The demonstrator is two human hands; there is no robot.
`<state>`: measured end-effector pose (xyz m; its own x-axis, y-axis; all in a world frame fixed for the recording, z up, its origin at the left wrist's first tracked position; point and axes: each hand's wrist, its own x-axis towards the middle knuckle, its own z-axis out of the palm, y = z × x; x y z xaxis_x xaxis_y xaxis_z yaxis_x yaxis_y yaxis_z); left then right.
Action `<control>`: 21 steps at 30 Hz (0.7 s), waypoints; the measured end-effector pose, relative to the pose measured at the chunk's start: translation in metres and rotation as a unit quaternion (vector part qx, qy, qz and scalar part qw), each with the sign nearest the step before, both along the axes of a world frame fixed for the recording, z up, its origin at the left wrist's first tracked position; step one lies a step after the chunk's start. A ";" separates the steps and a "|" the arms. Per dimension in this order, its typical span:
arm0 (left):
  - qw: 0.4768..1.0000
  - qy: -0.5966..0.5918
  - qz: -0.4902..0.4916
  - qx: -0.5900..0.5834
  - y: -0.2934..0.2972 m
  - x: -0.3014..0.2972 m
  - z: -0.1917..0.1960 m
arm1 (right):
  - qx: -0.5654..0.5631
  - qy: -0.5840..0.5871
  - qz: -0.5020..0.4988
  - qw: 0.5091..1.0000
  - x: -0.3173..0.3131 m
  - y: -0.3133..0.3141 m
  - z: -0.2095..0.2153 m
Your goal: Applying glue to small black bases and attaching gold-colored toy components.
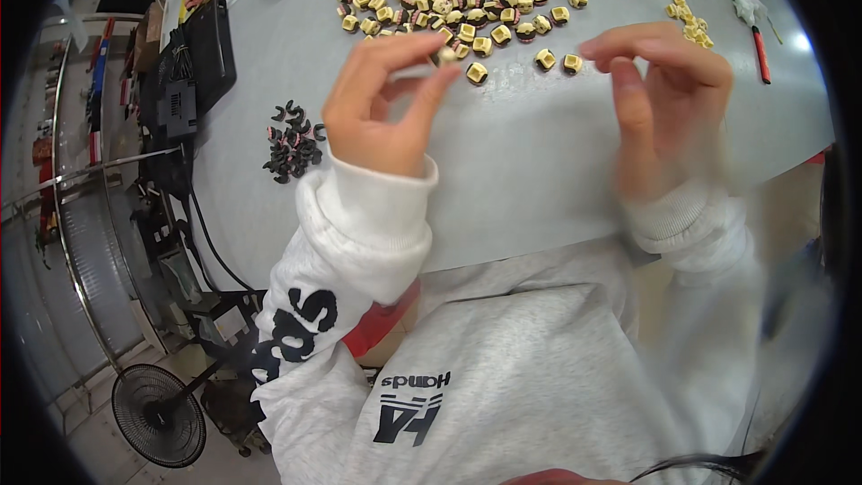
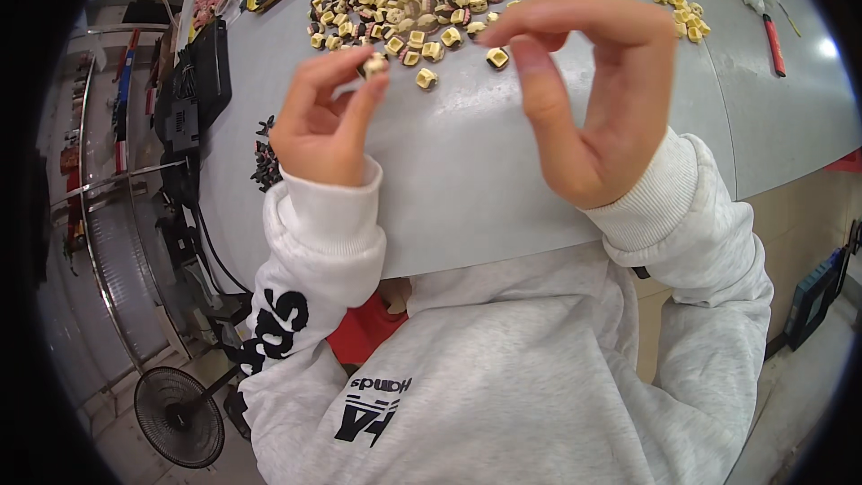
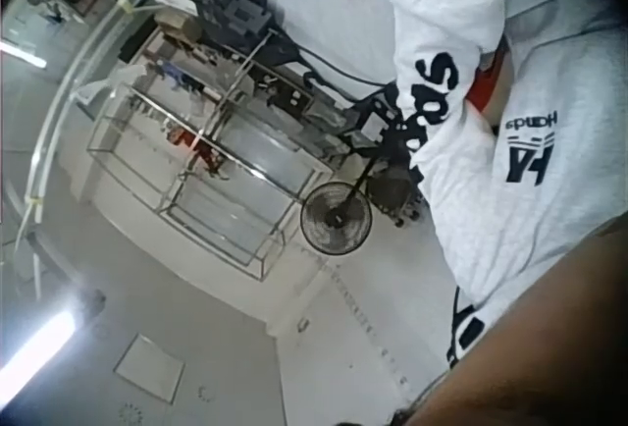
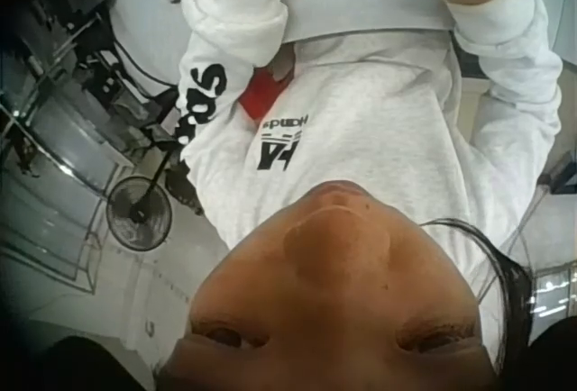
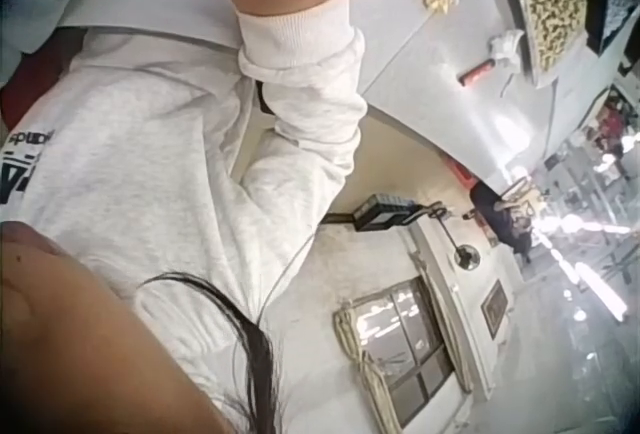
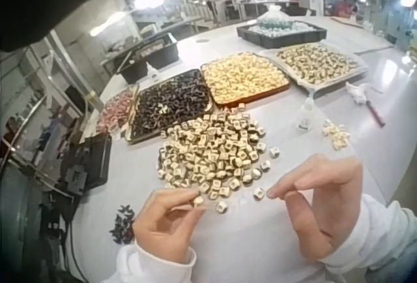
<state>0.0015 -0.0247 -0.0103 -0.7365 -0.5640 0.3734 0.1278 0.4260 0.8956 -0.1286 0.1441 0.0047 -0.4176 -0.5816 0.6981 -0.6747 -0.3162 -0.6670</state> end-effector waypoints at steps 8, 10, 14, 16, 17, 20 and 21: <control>0.959 0.015 0.084 -0.270 -0.047 -0.011 0.012 | -0.125 -0.013 -0.161 0.979 -0.014 -0.012 -0.011; 0.930 -0.032 0.117 -0.346 -0.074 0.001 0.023 | -0.135 -0.009 -0.250 0.959 -0.026 -0.011 -0.011; 0.881 -0.231 0.177 -0.374 -0.126 0.049 0.024 | -0.063 -0.042 -0.339 0.938 -0.053 -0.006 -0.019; 0.853 -0.393 0.142 -0.313 -0.139 0.067 0.015 | -0.027 -0.069 -0.365 0.928 -0.063 -0.003 -0.016; 0.860 -0.379 0.138 -0.312 -0.141 0.069 0.011 | 0.015 -0.103 -0.396 0.912 -0.068 0.000 -0.016; 0.911 -0.325 0.094 -0.235 -0.144 0.063 0.002 | 0.034 -0.152 -0.404 0.901 -0.099 0.000 -0.040; 0.915 -0.340 0.083 -0.200 -0.148 0.067 0.000 | 0.047 -0.156 -0.406 0.899 -0.100 -0.003 -0.045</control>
